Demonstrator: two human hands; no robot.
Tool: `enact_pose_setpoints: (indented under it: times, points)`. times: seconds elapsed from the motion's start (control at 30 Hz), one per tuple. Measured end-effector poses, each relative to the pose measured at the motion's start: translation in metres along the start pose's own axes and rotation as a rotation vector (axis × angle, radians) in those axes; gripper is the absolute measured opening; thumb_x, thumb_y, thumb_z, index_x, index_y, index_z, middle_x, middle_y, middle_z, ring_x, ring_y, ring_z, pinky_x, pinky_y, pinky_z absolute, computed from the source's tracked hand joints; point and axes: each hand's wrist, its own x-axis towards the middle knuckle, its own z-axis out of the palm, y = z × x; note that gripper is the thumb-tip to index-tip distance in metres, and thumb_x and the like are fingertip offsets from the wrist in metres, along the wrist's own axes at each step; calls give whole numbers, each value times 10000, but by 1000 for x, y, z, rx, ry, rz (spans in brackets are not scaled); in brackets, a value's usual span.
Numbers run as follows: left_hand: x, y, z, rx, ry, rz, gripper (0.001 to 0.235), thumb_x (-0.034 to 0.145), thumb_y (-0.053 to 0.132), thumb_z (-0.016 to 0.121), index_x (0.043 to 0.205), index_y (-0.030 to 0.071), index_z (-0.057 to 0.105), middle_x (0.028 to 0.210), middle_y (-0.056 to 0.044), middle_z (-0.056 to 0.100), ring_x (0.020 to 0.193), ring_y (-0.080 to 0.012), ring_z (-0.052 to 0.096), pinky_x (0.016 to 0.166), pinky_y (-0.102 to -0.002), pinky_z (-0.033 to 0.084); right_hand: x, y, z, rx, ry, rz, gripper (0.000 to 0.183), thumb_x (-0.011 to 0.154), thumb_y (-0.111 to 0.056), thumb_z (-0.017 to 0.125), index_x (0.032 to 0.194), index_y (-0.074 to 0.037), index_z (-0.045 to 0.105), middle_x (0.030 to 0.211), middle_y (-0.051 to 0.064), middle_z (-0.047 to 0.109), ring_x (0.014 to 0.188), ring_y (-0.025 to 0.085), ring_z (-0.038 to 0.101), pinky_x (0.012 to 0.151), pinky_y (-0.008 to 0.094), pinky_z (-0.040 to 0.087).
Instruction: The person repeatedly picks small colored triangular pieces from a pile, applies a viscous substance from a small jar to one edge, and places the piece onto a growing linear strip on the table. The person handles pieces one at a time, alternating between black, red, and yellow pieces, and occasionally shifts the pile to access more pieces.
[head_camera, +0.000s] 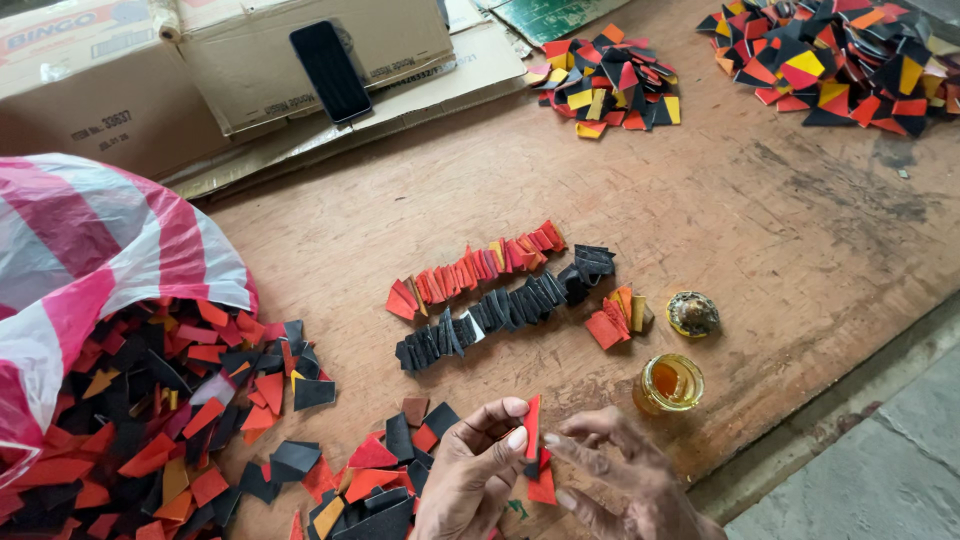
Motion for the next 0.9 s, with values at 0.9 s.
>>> enact_pose_setpoints:
  times: [0.9]
  points:
    - [4,3,9,77,-24,33,362,823,-44,754,1170,-12,653,933,-93,700,821,-173,683,747,-314,573,-35,13,2,-149,-203,-18,768,832,-152,836,1510,-261,492,1230,74,526,1006,217,671,758,354,629]
